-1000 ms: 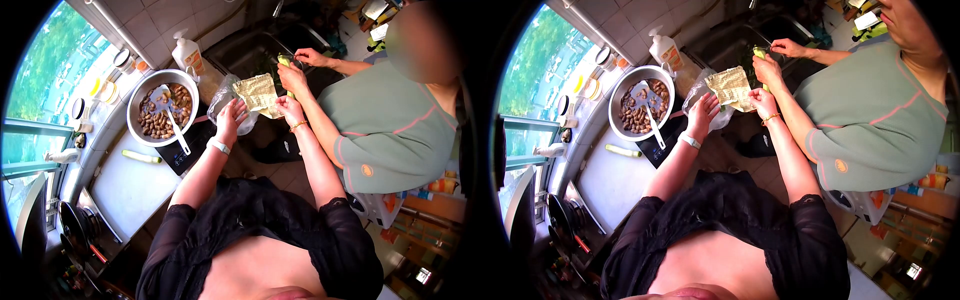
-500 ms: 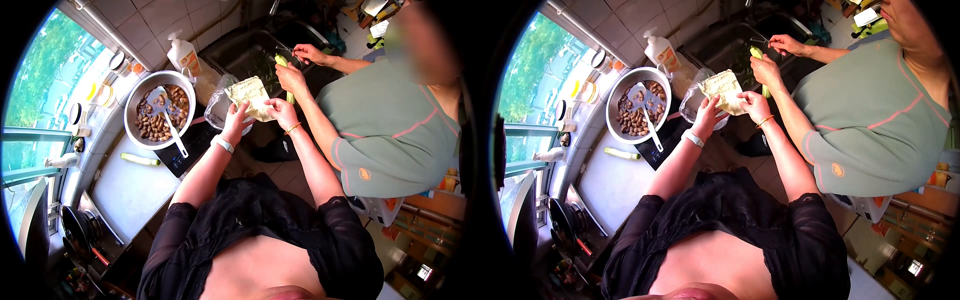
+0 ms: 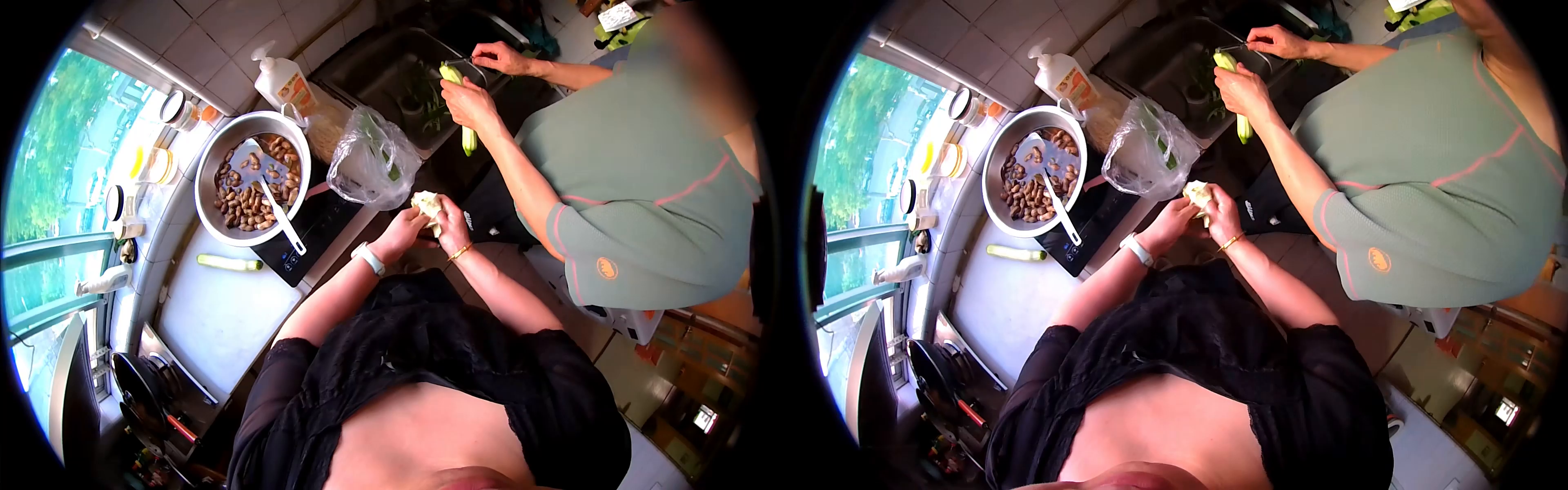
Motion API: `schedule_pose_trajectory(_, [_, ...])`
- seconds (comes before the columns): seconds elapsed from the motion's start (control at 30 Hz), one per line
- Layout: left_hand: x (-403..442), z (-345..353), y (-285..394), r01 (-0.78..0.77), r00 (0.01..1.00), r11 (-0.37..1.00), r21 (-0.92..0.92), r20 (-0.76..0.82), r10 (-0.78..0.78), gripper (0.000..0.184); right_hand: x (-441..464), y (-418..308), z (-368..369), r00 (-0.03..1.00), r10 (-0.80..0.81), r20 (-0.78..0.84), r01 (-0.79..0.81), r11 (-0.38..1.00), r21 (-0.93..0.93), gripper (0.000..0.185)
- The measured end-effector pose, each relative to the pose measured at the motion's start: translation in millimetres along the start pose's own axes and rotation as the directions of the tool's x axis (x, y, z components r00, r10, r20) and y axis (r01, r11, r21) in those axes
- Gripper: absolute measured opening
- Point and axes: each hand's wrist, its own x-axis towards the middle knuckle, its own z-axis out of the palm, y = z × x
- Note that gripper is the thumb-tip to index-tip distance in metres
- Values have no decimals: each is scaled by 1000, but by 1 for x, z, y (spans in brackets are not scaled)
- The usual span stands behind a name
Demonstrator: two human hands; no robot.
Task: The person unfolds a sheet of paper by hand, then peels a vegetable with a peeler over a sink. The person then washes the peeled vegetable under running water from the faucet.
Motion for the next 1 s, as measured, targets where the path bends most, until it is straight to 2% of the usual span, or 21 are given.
schedule_pose_trajectory(0.03, [-12,-1,3,64,994,988,-140,97,-51,34,4,-1,2,993,90,-71,-76,980,185,28])
schedule_pose_trajectory(0.07, [-24,-3,0,143,976,952,-271,199,-90,38,12,0,-5,976,179,-123,-155,970,187,25])
schedule_pose_trajectory(0.1, [-36,-9,-10,83,974,968,-236,225,-29,44,21,1,-17,949,265,-173,-231,954,193,22])
schedule_pose_trajectory(0.17, [-52,-19,-36,83,980,965,-248,195,-34,44,42,12,-39,878,326,-349,-337,941,31,17])
schedule_pose_trajectory(0.23, [-72,-32,-57,99,985,965,-244,163,-60,43,66,61,-66,858,298,-418,-329,944,-1,20])
schedule_pose_trajectory(0.27, [-82,-39,-65,130,985,962,-241,138,-99,40,69,69,-76,830,396,-392,-388,916,105,20])
schedule_pose_trajectory(0.33, [-101,-50,-87,126,990,957,-262,99,-104,38,73,65,-80,777,406,-480,-475,880,-25,34])
schedule_pose_trajectory(0.37, [-108,-56,-98,124,992,951,-283,74,-107,38,77,63,-81,748,401,-529,-537,834,-127,42])
schedule_pose_trajectory(0.43, [-123,-68,-123,134,991,954,-268,43,-127,37,86,87,-86,777,280,-564,-495,825,-273,51])
schedule_pose_trajectory(0.5, [-132,-81,-143,144,989,956,-256,5,-148,36,94,105,-90,816,190,-545,-478,751,-454,47])
schedule_pose_trajectory(0.53, [-137,-84,-152,155,984,952,-265,-43,-172,35,101,130,-99,816,208,-540,-480,765,-430,42])
schedule_pose_trajectory(0.57, [-138,-88,-156,159,977,948,-275,-93,-190,34,103,166,-105,838,60,-542,-385,769,-510,36])
schedule_pose_trajectory(0.63, [-140,-88,-159,163,968,945,-283,-138,-208,32,105,160,-97,832,229,-505,-453,805,-382,23])
schedule_pose_trajectory(0.67, [-140,-87,-158,153,960,935,-321,-177,-218,31,103,148,-91,785,406,-467,-523,839,-149,21])
schedule_pose_trajectory(0.7, [-144,-83,-159,144,948,920,-364,-217,-234,31,109,156,-96,761,470,-446,-581,800,-148,24])
schedule_pose_trajectory(0.77, [-147,-84,-180,108,936,912,-395,-269,-227,31,120,199,-105,751,474,-460,-613,759,-218,30])
schedule_pose_trajectory(0.8, [-148,-82,-178,101,920,907,-409,-309,-242,30,124,193,-102,720,492,-489,-672,670,-316,37])
schedule_pose_trajectory(0.83, [-155,-77,-177,109,900,898,-426,-341,-271,30,119,217,-108,710,515,-481,-689,651,-319,37])
schedule_pose_trajectory(0.9, [-161,-74,-193,120,878,890,-440,-371,-302,29,140,257,-119,639,528,-560,-715,675,-180,42])
schedule_pose_trajectory(0.97, [-167,-67,-205,121,855,882,-456,-403,-326,29,149,273,-119,641,550,-536,-729,654,-201,39])
schedule_pose_trajectory(1.0, [-170,-63,-209,125,827,866,-485,-432,-361,28,153,308,-127,584,625,-518,-746,665,-39,33])
